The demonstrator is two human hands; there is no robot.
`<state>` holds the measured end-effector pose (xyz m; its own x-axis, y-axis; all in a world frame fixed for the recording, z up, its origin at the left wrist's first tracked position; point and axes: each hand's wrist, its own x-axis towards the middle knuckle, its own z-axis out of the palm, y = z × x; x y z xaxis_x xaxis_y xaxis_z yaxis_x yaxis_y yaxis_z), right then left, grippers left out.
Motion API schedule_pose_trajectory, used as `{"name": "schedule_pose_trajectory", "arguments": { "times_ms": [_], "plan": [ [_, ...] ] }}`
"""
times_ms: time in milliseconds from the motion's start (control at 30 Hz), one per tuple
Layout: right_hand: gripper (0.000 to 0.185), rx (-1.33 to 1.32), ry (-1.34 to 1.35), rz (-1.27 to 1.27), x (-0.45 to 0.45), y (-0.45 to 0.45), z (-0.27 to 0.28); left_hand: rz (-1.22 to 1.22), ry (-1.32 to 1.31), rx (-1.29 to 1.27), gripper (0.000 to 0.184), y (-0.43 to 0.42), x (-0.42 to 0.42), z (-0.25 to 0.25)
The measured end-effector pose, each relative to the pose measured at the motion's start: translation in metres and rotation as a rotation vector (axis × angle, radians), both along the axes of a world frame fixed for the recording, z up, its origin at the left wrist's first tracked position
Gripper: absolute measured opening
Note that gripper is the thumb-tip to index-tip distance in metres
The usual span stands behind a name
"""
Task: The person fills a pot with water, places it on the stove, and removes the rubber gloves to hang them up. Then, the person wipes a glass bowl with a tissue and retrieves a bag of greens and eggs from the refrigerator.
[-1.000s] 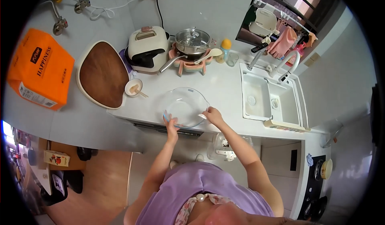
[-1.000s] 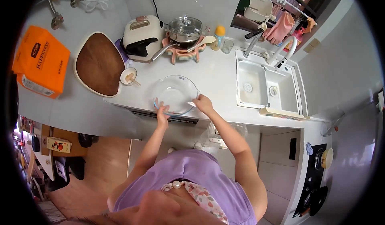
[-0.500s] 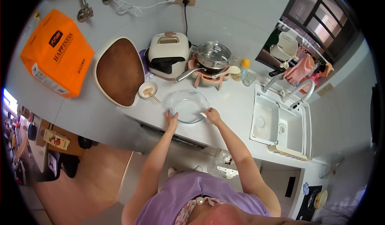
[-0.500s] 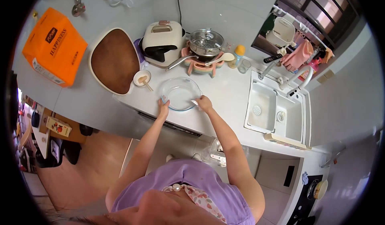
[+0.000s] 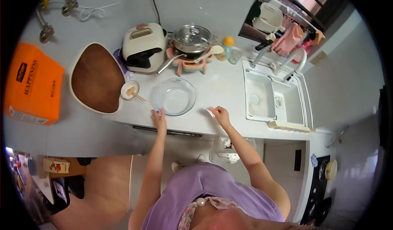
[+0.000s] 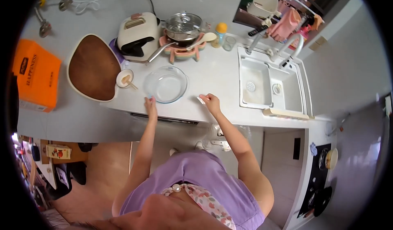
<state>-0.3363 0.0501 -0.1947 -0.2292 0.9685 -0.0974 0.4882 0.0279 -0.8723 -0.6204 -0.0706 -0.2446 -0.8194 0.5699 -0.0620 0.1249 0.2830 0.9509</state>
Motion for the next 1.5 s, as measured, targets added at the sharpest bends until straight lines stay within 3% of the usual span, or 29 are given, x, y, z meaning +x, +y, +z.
{"name": "schedule_pose_trajectory", "arguments": {
  "times_ms": [100,167,267,300,433,500,667,867,1067,1133,1200,1267,1367,1500],
  "plan": [
    [0.033,0.120,0.057,-0.213,0.057,-0.017,-0.014,-0.016,-0.035,0.272,0.051,-0.055,0.022,0.007],
    [0.028,0.191,0.080,-0.318,0.096,-0.013,-0.030,0.063,-0.141,0.342,0.049,-0.102,0.039,0.009],
    [0.018,0.389,-0.086,-0.267,0.116,-0.014,-0.029,0.193,-0.193,0.301,0.038,-0.183,0.058,-0.005],
    [0.011,0.417,-0.283,-0.113,0.115,-0.018,-0.028,0.251,-0.201,0.255,0.035,-0.209,0.065,-0.011],
    [0.003,0.484,-0.148,-0.064,0.041,-0.050,-0.028,0.452,-0.209,0.175,0.027,-0.273,0.092,0.000],
    [0.002,0.629,-0.070,0.094,-0.008,-0.063,-0.030,0.539,-0.208,0.166,0.026,-0.290,0.106,0.013],
    [0.017,0.683,-0.051,0.375,-0.142,-0.118,-0.041,0.591,-0.189,0.165,0.025,-0.311,0.125,0.031],
    [0.020,0.659,-0.047,0.476,-0.276,-0.131,-0.045,0.545,-0.181,0.170,0.024,-0.327,0.093,0.034],
    [0.021,0.681,-0.009,0.545,-0.379,-0.138,-0.052,0.235,-0.092,0.075,0.021,-0.302,-0.011,0.058],
    [0.022,0.671,-0.045,0.538,-0.369,-0.140,-0.051,0.104,0.141,-0.073,0.022,-0.289,-0.049,0.044],
    [0.026,0.596,-0.043,0.531,-0.332,-0.139,-0.049,-0.002,0.558,-0.049,0.023,-0.252,-0.078,0.067],
    [0.031,0.531,-0.082,0.436,-0.279,-0.142,-0.053,-0.167,0.718,-0.041,0.022,-0.218,-0.095,0.087],
    [0.034,0.607,-0.211,0.269,-0.178,-0.137,-0.045,-0.305,0.690,0.053,0.020,-0.184,-0.095,0.086],
    [0.032,0.688,-0.437,0.053,-0.109,-0.140,-0.025,-0.287,0.596,0.115,0.018,-0.181,-0.088,0.066]
  ]
}}
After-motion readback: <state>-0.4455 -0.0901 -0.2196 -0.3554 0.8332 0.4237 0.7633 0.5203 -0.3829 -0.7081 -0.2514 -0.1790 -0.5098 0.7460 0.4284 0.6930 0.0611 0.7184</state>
